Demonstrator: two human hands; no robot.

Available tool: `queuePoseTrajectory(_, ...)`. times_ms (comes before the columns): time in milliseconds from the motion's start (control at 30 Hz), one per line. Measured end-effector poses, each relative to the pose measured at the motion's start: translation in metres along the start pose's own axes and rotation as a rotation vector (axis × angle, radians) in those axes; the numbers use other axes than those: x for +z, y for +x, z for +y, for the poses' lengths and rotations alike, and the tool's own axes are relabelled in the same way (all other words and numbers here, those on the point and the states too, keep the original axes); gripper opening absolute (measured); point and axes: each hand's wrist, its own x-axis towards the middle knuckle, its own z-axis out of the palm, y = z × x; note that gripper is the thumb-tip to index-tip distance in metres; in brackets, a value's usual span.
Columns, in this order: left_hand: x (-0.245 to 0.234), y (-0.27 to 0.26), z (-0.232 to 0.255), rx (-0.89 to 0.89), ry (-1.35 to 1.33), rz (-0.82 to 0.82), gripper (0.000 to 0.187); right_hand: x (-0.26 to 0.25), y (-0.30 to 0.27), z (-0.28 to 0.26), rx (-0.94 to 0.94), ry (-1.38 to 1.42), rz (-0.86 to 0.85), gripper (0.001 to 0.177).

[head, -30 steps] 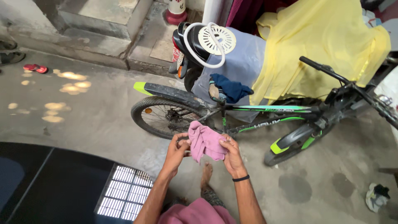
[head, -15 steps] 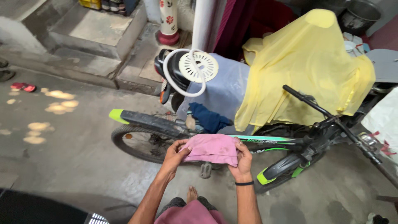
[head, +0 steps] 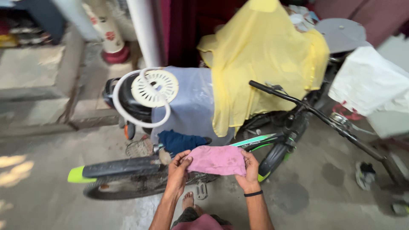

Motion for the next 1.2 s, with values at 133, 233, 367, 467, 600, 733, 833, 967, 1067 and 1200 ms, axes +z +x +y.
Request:
queuePoseTrajectory(133,0.032,0.034,0.011,-0.051,-0.079,-0.114,0.029,0.002,0.007,-0.013,-0.061,-0.017,0.025,0.032)
queuePoseTrajectory(233,0.054,0.049,0.012,-0.139,-0.078,-0.179,0.031,-0.004,0.003,-0.022,-0.11,-0.061,0.092,0.031)
queuePoseTrajectory(367,0.078,0.059,0.0,-0.21,0.008,-0.237,0.033,-0.025,-0.007,-0.029,-0.15,-0.074,0.235,0.032)
queuePoseTrajectory(467,0.097,0.059,-0.011,-0.27,0.06,-0.272,0.034,-0.054,-0.003,-0.035,-0.202,-0.109,0.354,0.027)
queuePoseTrajectory(600,0.119,0.055,-0.021,-0.297,0.088,-0.345,0.035,-0.104,0.001,-0.039,-0.18,-0.117,0.076,0.041)
queuePoseTrajectory(733,0.153,0.058,-0.026,-0.225,0.068,-0.425,0.033,-0.09,0.012,-0.057,-0.014,-0.084,-0.011,0.038)
queuePoseTrajectory(833,0.191,0.058,-0.028,-0.199,0.012,-0.499,0.032,-0.071,0.024,-0.076,0.101,-0.199,-0.053,0.054)
queuePoseTrajectory(967,0.245,0.064,-0.032,-0.172,-0.027,-0.568,0.039,-0.097,0.052,-0.109,0.033,-0.256,-0.057,0.052)
queuePoseTrajectory(1067,0.281,0.07,-0.047,-0.04,0.016,-0.548,0.053,-0.11,0.067,-0.146,-0.105,-0.308,-0.173,0.047)
queuePoseTrajectory(1200,0.32,0.078,-0.07,0.025,0.131,-0.484,0.07,-0.097,0.09,-0.211,-0.311,-0.396,-0.101,0.042)
